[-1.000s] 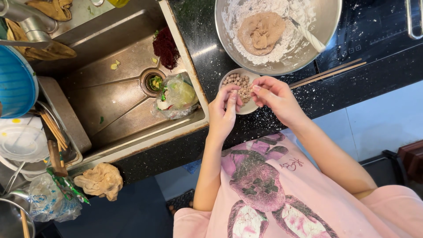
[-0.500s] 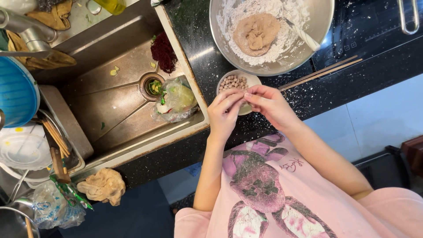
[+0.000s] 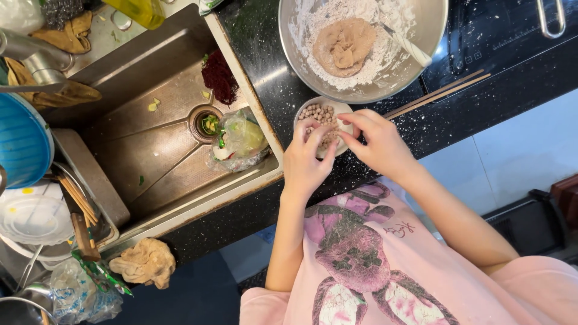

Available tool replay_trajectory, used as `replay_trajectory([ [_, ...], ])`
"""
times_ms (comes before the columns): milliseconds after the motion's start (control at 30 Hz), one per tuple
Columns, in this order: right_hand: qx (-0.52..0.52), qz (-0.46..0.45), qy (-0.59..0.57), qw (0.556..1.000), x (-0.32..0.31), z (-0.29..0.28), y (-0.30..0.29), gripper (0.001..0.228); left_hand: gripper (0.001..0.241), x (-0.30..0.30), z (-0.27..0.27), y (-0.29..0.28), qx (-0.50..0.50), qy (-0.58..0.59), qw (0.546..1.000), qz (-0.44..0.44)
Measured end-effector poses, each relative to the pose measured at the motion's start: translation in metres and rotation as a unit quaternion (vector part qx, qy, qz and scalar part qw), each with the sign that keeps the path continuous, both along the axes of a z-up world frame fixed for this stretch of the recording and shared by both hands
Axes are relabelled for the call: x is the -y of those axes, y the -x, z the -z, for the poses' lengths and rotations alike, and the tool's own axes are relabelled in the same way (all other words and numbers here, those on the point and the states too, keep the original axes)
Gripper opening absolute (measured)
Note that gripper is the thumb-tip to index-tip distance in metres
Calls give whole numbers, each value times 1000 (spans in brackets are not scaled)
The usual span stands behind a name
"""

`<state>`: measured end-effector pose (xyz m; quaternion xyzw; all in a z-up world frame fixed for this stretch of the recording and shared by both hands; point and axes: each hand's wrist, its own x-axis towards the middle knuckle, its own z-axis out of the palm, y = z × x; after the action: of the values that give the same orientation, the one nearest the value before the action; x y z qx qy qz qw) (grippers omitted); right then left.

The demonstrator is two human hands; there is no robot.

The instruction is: The recorder is rolling small pieces of dough into balls and placing them in a bowl on a kitchen counter.

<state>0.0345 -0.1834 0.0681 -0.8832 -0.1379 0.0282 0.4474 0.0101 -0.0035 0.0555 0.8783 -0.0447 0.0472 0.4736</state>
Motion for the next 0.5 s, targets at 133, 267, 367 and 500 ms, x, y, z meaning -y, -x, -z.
replay_trajectory([
  [133,-20,46,3,999,14,-19,-21,25,28,-1,-8,-4,33,21,999,-3],
  [267,48,59,-3,997,22,-11,-83,21,20,-5,-4,-25,58,49,997,11],
  [367,9,33,24,999,13,4,-135,20,16,-2,-18,-64,76,57,994,47],
  [500,-108,19,195,975,-6,16,-167,29,26,3,-20,-120,53,4,995,85],
])
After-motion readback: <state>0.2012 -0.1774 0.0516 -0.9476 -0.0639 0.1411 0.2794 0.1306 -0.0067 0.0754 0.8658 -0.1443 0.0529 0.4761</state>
